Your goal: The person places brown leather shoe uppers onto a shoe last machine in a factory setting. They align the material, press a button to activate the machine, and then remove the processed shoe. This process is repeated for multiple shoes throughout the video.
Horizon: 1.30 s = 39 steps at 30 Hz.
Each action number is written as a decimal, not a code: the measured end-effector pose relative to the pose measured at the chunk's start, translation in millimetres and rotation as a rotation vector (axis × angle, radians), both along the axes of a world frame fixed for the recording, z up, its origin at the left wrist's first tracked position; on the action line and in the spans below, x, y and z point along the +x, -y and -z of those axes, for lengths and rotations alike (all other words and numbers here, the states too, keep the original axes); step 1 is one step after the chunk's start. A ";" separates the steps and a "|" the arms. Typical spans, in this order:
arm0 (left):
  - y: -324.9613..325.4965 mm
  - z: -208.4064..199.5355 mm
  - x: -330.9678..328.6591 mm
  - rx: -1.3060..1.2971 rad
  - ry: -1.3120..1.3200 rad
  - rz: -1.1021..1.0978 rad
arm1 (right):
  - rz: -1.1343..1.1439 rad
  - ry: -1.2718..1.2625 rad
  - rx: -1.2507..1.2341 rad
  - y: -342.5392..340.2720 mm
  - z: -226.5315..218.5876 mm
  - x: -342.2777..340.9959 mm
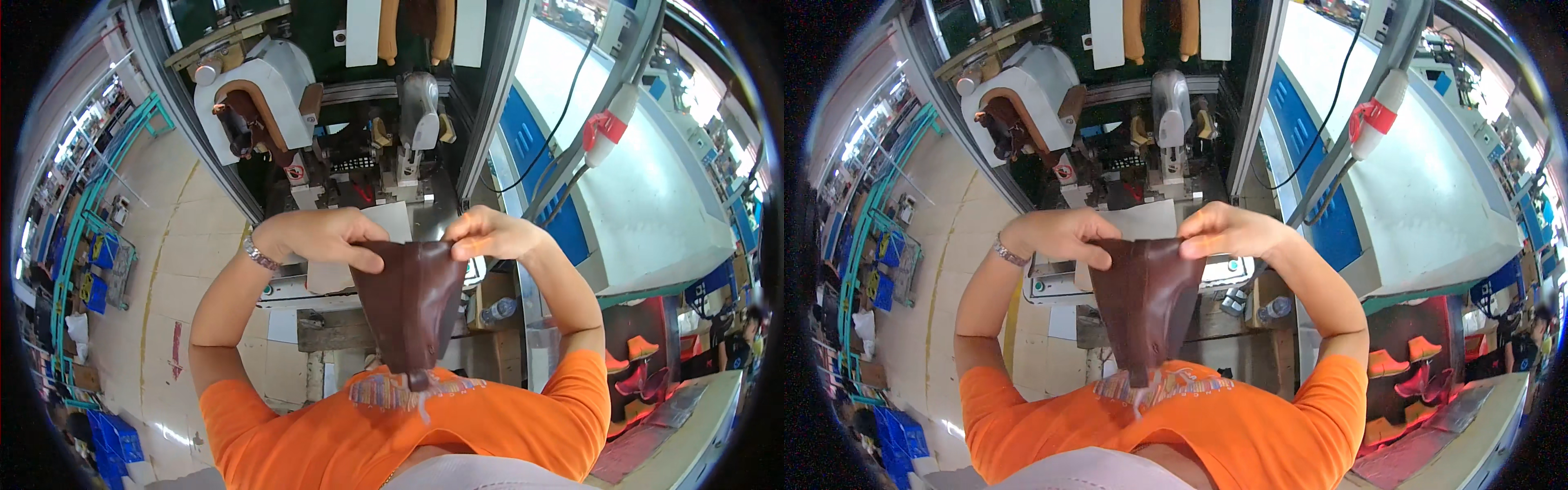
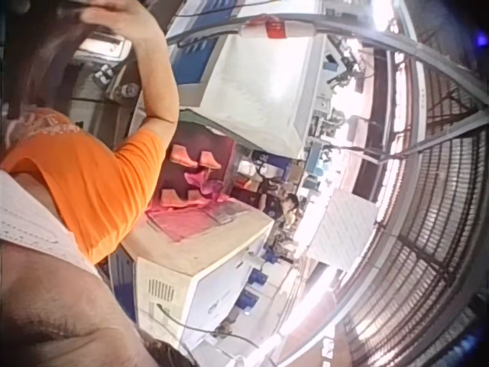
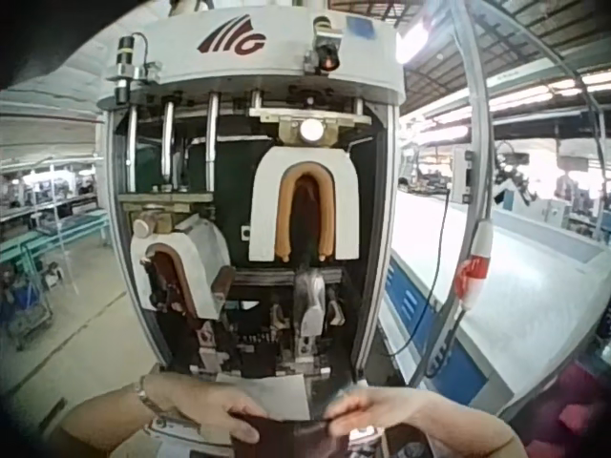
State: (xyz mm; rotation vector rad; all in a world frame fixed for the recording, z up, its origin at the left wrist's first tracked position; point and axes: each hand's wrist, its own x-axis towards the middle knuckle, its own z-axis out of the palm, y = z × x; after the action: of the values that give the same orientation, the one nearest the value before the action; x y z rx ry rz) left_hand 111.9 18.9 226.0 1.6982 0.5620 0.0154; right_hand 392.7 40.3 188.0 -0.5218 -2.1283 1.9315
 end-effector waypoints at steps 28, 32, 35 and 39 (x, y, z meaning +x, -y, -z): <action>-140.4 76.1 48.4 1.221 0.662 -1.370 | 0.874 -0.558 -0.167 -164.0 71.4 -24.6; -28.9 23.7 61.9 1.757 0.368 -0.843 | 0.414 -0.686 -0.570 -117.2 142.7 -35.8; -11.8 10.7 72.6 1.510 0.028 -0.762 | 0.473 -0.893 -0.689 -94.1 167.4 -63.8; -11.9 18.0 80.5 1.629 -0.340 -0.708 | 0.596 -1.021 -0.660 -95.8 178.3 -77.8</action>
State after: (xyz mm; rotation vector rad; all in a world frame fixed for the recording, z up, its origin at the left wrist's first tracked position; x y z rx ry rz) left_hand 192.4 30.8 208.1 2.9336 1.6578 0.9254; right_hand 314.8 136.1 9.6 -0.1442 -0.6208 1.8587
